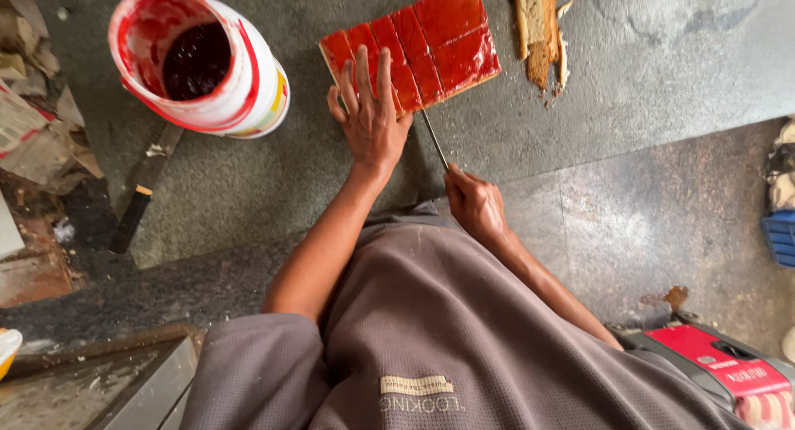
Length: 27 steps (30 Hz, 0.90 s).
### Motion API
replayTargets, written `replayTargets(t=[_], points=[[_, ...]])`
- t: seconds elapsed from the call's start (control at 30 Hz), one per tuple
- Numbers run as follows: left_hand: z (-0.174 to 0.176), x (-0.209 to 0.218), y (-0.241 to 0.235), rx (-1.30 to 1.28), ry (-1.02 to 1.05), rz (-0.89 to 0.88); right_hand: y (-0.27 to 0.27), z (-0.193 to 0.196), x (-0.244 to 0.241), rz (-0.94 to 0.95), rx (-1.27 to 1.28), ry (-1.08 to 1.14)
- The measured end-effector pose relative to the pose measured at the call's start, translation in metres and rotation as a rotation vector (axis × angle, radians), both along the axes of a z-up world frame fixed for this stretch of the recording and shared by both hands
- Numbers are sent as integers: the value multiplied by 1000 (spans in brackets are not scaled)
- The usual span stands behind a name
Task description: The person uses a long serrated knife to cut a rectangular red-glazed cake into uniform square pieces on a countertop. They make several vertical and horizontal cuts to create a grid pattern, then briefly reach for a plastic bag from a shelf before returning to the cake.
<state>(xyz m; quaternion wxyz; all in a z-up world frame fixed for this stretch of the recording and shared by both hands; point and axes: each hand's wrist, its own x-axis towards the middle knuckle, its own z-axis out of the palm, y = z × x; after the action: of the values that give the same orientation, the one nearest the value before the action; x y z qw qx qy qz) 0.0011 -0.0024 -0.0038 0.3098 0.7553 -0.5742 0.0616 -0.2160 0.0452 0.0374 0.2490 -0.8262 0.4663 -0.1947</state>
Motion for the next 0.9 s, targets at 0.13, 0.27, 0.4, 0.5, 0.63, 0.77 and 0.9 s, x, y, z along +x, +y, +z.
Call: replayTargets(t=[0.13, 0.27, 0.4, 0.5, 0.63, 0.77, 0.9], points=[[1, -2, 3, 4, 20, -5, 34, -9, -52, 31, 99, 6], [12, -12, 6, 97, 36, -36, 56, -14, -104, 15, 35, 46], [23, -30, 2, 166, 77, -121, 36, -11, -113, -39, -115, -43], [28, -43, -14, 166, 56, -125, -12, -3, -87, -72, -100, -46], [30, -49, -32, 160, 22, -100, -67, 13, -42, -66, -140, -92], [32, -53, -43, 218, 50, -96, -93, 30, -19, -34, -179, -147], [32, -52, -51, 232, 29, -66, -101, 33, -14, -46, -108, -130]])
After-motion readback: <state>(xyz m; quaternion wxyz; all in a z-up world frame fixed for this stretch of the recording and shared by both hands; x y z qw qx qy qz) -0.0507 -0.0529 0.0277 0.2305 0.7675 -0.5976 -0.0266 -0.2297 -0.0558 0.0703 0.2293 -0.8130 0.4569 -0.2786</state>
